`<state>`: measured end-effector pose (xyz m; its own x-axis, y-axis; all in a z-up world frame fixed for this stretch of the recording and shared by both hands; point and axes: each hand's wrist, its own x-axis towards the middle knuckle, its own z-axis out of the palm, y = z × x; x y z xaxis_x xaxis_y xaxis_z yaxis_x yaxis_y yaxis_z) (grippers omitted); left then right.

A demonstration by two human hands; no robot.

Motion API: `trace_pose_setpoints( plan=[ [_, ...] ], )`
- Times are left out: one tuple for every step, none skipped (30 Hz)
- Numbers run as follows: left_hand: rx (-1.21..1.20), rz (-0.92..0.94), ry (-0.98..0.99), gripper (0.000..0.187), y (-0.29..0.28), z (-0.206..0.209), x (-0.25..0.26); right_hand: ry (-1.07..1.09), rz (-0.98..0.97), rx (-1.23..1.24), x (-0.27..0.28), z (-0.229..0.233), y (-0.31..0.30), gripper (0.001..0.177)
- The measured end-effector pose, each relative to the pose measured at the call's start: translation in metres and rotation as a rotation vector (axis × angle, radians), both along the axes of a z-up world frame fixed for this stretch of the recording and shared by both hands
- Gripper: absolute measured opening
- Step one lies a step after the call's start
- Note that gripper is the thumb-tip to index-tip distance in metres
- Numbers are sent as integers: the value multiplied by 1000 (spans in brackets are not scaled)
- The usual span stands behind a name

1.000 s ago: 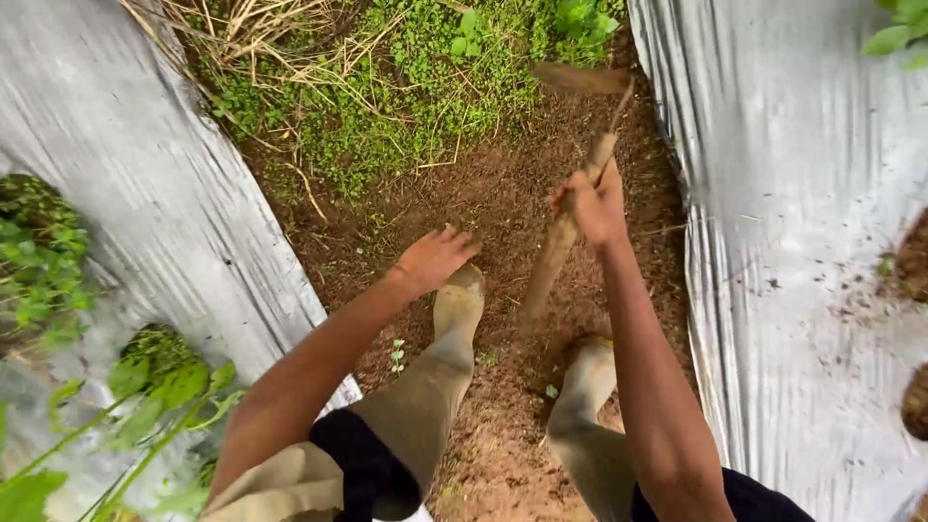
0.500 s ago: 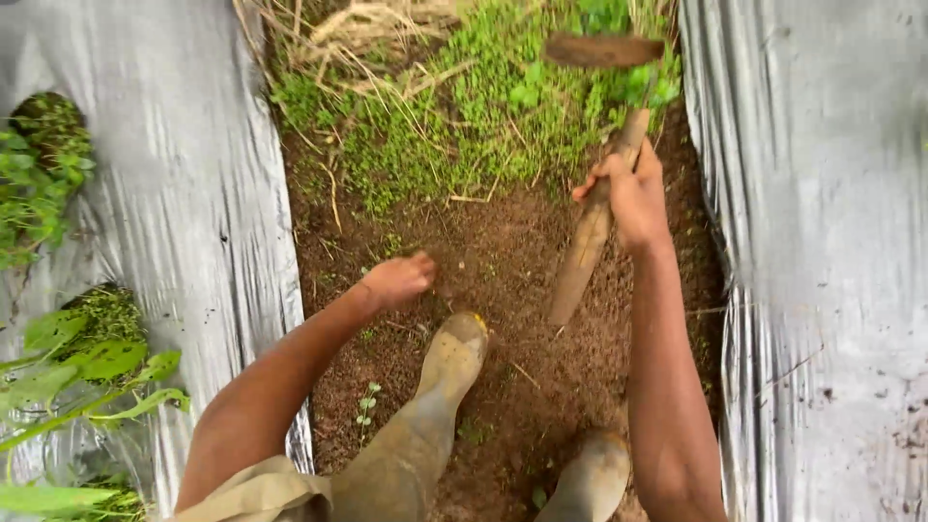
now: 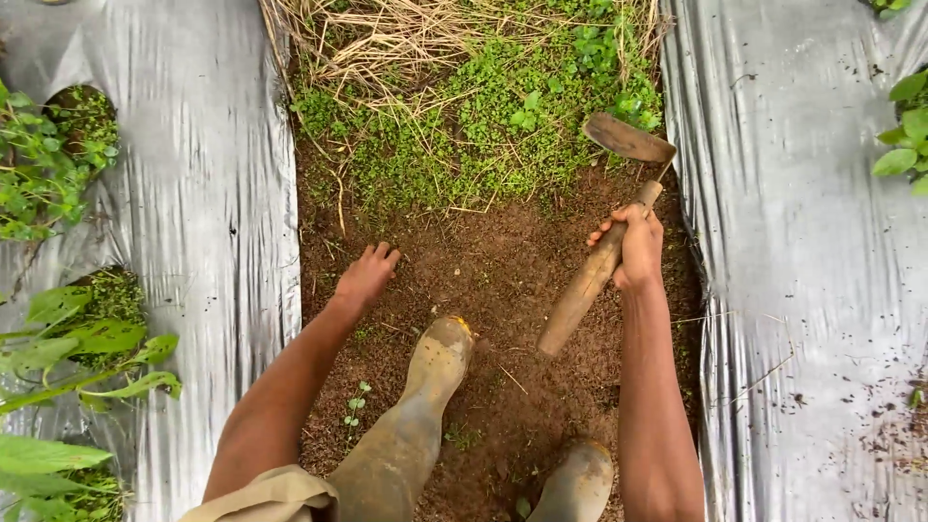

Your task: The person uses a hand hoe to remove weeds and dry straw from the soil between two rows of plants covered with plastic mulch. They repeatedly strike the ground to loosen the soil and pull out the unwanted vegetation by hand.

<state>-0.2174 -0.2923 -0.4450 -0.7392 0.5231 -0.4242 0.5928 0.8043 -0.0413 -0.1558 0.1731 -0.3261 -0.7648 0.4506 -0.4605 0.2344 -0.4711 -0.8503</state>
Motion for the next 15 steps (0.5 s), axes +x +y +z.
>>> trace_pose_setpoints(
  plan=[
    [2,-2,0,47,1,9,-7,0,-2,2,4,-2,1,14],
    [-40,-6,21,45,4,18,-19,-26,-20,9,6,-4,3,14],
    [-82,-10,43,43,7,28,-32,-52,-39,15,8,-7,6,15],
    [-78,-21,46,43,26,60,-40,-50,-50,19,9,-7,5,15],
    [27,94,89,57,44,93,-49,-64,-62,31,10,-8,6,16],
    [128,211,127,71,61,124,-54,-84,-72,39,13,-11,5,16],
    [128,201,125,71,80,135,-54,-86,-82,38,15,-24,7,16],
    [64,185,120,73,97,148,-57,-97,-88,51,13,-36,8,16],
    [1,169,116,76,114,162,-60,-107,-94,63,11,-48,9,15],
    [-1,157,120,76,123,144,-68,-104,-106,59,11,-47,3,15],
    [-64,29,90,44,131,127,-77,-139,-153,80,11,-45,-3,15],
    [-126,-97,59,22,140,109,-85,-174,-200,103,10,-43,-9,15],
    [-127,-108,63,22,153,103,-87,-171,-211,100,8,-52,-15,15],
    [-111,-189,14,22,166,96,-87,-179,-279,68,5,-61,-21,17],
    [-96,-270,-36,23,180,89,-88,-186,-347,36,3,-71,-27,18]
  ],
)
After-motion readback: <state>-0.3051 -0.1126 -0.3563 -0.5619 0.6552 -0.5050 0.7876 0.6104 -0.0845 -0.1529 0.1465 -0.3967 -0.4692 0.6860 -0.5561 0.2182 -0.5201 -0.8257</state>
